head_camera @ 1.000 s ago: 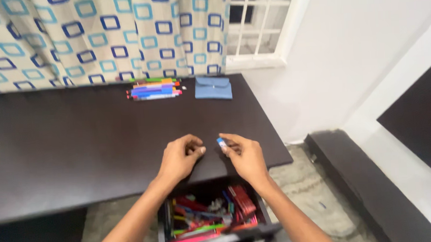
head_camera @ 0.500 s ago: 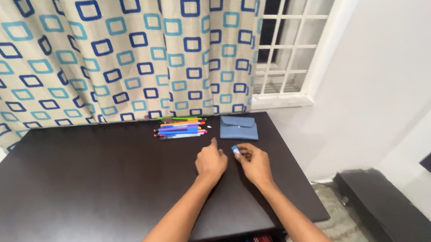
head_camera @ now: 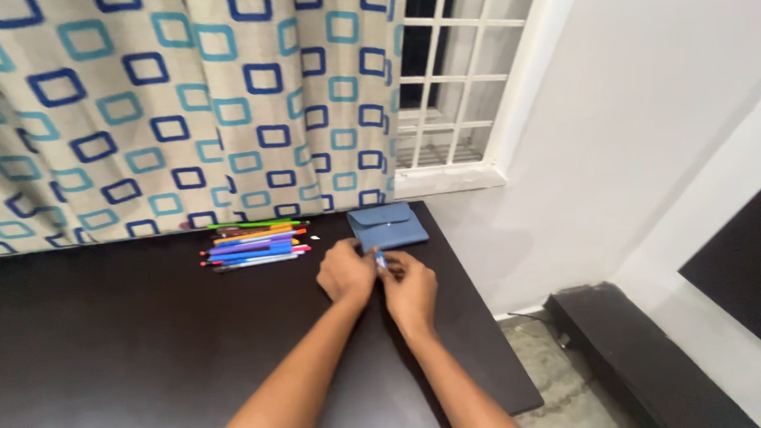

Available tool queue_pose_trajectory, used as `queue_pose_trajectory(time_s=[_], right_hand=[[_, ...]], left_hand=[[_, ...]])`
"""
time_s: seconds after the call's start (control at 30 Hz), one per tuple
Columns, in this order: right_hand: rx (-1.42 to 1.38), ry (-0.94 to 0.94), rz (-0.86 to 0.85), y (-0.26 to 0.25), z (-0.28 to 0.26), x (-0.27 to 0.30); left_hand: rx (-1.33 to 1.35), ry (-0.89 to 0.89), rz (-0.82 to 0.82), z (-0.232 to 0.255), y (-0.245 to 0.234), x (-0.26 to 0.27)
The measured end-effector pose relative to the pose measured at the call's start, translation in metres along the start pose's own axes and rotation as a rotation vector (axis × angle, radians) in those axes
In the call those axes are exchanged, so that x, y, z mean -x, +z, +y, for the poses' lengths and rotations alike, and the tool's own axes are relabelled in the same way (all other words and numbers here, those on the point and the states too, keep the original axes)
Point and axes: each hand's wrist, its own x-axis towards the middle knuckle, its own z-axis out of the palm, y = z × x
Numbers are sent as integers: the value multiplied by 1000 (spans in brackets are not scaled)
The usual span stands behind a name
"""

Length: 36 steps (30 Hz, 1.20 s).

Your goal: The person repeatedly opens a desk drawer, removes colored pens and small stationery items, and places them on the desk surface. The person continues to take items from the drawer and arrange them on the desk.

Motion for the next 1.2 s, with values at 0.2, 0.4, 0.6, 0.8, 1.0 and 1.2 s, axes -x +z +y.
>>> queue_pose_trajectory(time_s=[0.2,0.4,0.6,0.8,1.0,1.2], right_hand=[[-15,-71,36,14,2,-18],[104,-384,-52,29,-4,-27],[360,-768,-49,60,10,-52],[510,-605,-118,71,8,-63],[521,-687,-89,69,5,-62],[595,-678,-93,65,1,-56]], left_hand=[[240,-3,33,-13,7,-7],[572,73,152,-56,-11,-9],[438,70,11,-91,-56,-17],[318,163,68,-86,-56,-11],[332,222,96,-87,-55,-13],[493,152,-28,-88,-59,-15]])
